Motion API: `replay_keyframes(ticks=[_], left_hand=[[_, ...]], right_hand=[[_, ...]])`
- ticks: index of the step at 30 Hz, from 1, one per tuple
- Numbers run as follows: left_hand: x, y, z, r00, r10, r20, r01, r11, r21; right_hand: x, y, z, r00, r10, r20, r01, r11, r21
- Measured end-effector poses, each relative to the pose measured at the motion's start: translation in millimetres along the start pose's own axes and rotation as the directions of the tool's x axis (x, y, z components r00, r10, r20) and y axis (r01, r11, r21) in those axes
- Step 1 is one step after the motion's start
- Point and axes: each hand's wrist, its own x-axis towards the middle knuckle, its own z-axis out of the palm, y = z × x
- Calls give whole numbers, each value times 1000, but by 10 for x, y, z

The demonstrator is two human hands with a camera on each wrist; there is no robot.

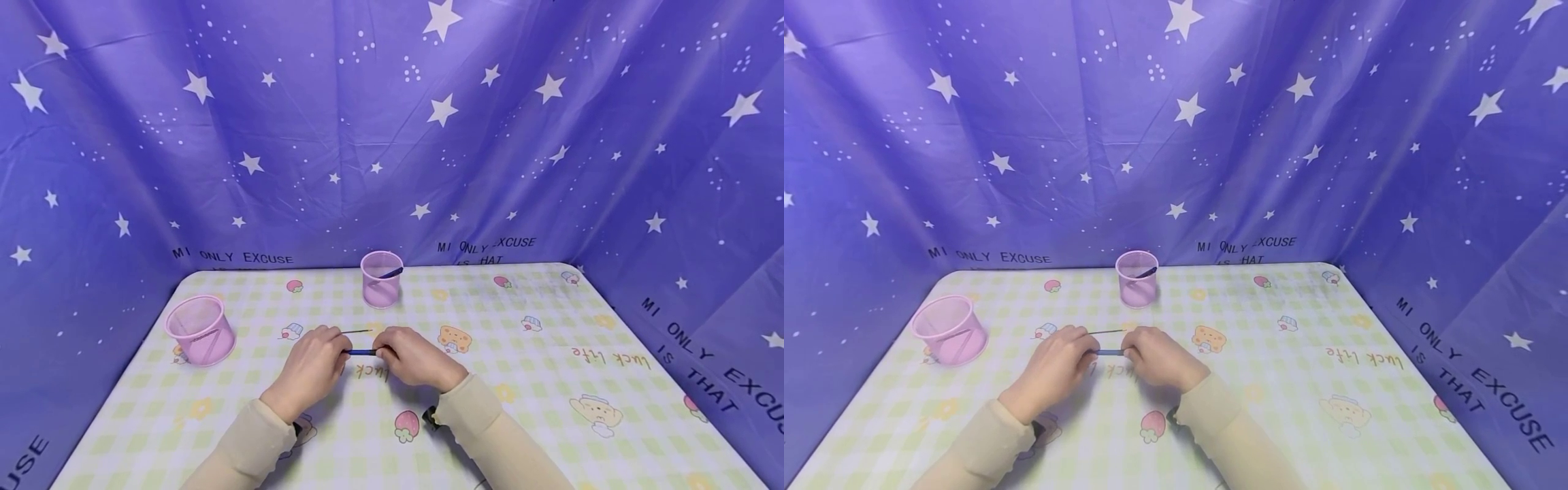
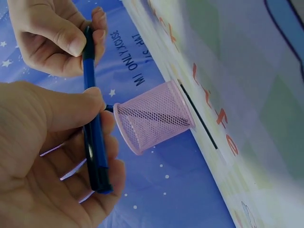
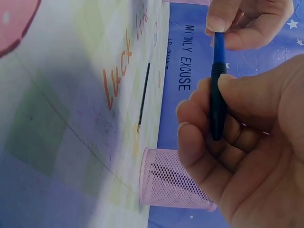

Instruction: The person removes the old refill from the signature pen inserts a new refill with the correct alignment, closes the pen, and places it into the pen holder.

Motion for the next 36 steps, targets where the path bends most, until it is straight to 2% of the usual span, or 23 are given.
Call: replay_keyframes(ticks=[5,10,17,36], left_hand=[[-11,-25,17,999,-26,32,28,999,-44],[-15,-50,19,997,-69,38,72,993,-90],[-16,-92,-18,990,-124,62,130,984,-118],[-17,-124,-38,988,-153,17,154,979,-135]], right_hand=[[8,9,3,1000,28,-8,-28,999,16],[9,15,5,999,50,-20,-49,999,20],[4,17,-18,997,72,-30,-72,997,17],[10,25,-26,993,116,-29,-116,993,19]])
